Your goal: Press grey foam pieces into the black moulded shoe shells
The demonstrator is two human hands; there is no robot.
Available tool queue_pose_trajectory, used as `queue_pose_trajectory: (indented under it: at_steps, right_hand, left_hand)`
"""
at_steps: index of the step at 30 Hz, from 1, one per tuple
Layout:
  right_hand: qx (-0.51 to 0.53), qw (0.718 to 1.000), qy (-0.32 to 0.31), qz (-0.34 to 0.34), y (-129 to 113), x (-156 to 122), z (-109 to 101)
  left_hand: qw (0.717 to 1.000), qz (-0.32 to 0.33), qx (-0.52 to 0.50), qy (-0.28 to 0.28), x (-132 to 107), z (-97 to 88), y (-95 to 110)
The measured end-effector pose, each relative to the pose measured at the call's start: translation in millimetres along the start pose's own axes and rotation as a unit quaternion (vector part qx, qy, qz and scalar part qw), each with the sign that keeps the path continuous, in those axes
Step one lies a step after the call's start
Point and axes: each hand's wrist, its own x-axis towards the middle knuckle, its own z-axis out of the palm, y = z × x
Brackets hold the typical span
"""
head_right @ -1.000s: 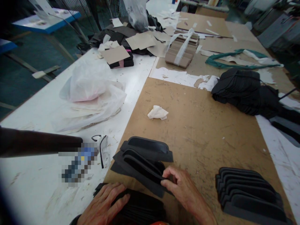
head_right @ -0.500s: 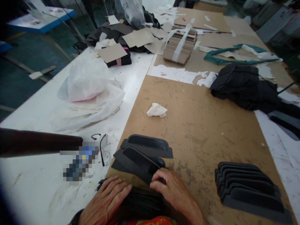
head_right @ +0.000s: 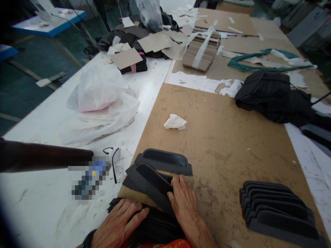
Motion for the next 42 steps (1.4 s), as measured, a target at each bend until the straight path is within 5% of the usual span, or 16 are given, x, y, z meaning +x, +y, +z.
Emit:
queue_pose_trajectory:
  at_steps: [7, 13, 20, 23, 28, 33, 35, 39, 42]
  right_hand:
    - [0.119, 0.992, -0.019, -0.039, 4.5, -9.7, 0.5]
    - [0.150, 0.959, -0.163, -0.175, 17.8, -24.5, -12.1]
    - [-0.014, 0.999, 0.019, -0.029, 13.4, 2.0, -5.5]
    - [-0.036, 0.999, -0.001, -0.017, 12.5, 10.5, -1.2]
    - [0.070, 0.995, -0.041, -0.057, 15.9, 1.5, -8.2]
    - [0.163, 0.962, -0.174, -0.130, 16.0, -15.4, -22.5]
    - [0.153, 0.973, -0.123, -0.125, 19.7, -5.8, -23.7]
    - [0.030, 0.990, 0.117, -0.067, 27.5, 36.8, -23.3]
    - [-0.040, 0.993, 0.101, -0.047, 26.6, 62.1, -29.0]
  left_hand:
    - [0.999, -0.008, 0.035, -0.008, -0.9, -1.9, 0.2]
    - [0.993, -0.049, 0.102, 0.029, 0.9, -0.9, 2.2]
    - [0.995, -0.058, 0.058, 0.052, 2.6, 1.2, 3.3]
    - [0.994, -0.058, 0.069, 0.055, 2.3, 0.3, 4.1]
    - [0.991, -0.059, 0.087, 0.088, 5.8, -0.9, 4.4]
    - [0.996, -0.013, 0.075, 0.055, 9.6, 0.5, -2.5]
    - [0.998, 0.005, 0.055, 0.040, 9.8, -0.2, -5.7]
    - [0.999, 0.026, 0.041, 0.007, 10.6, -5.7, -8.0]
    - [0.998, 0.038, 0.036, 0.023, 9.6, -4.5, -8.0]
